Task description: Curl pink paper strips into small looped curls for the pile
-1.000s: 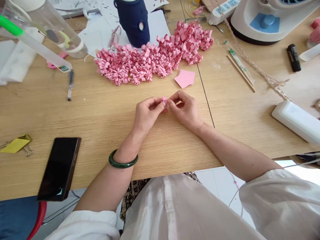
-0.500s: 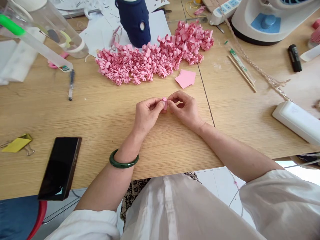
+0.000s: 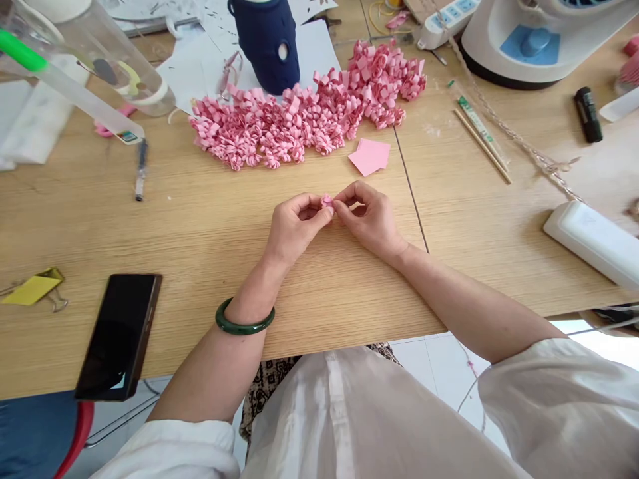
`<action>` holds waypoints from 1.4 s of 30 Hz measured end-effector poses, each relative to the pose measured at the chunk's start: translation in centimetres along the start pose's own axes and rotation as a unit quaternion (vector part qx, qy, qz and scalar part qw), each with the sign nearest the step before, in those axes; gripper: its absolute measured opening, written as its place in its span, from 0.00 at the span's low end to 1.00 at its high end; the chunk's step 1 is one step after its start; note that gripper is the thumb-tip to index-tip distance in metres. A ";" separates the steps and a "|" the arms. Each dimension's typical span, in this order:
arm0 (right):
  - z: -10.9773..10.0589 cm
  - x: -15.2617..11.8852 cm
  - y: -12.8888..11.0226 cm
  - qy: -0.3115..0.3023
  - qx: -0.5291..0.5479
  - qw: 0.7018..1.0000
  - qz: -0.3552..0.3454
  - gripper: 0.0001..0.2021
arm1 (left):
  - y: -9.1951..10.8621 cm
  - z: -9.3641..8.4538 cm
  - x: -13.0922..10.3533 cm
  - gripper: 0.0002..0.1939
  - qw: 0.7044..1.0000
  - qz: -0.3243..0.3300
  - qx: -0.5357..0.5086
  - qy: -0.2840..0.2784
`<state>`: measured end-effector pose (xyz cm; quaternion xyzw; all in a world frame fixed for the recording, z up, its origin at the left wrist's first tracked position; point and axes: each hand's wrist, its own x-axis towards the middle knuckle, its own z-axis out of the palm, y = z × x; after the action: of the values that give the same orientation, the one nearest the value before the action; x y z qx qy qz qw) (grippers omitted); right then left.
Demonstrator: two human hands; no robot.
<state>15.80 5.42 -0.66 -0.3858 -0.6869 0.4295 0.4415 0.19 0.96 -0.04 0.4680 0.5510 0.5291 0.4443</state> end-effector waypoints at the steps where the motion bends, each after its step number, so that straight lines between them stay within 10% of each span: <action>1: 0.0 0.0 0.0 -0.001 0.002 1.000 0.003 0.10 | 0.0 0.0 0.0 0.09 1.000 -0.002 0.003 -0.003; 16: 0.1 0.0 0.3 0.025 -0.011 1.000 -0.010 0.09 | 0.5 0.0 0.0 0.27 0.998 0.051 0.037 -0.011; 32: -1.1 -0.4 0.4 -0.026 -0.246 0.939 -0.237 0.13 | -0.1 0.3 0.1 0.22 0.998 -0.013 -0.060 0.032; 42: -1.4 -0.3 0.4 -0.043 -0.275 0.926 -0.256 0.13 | 0.3 0.1 0.1 0.16 0.992 -0.028 -0.113 0.047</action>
<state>17.24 5.66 -0.78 -0.2843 -0.8718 0.1121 0.3828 0.28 1.09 0.31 0.3742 0.5204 0.5968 0.4827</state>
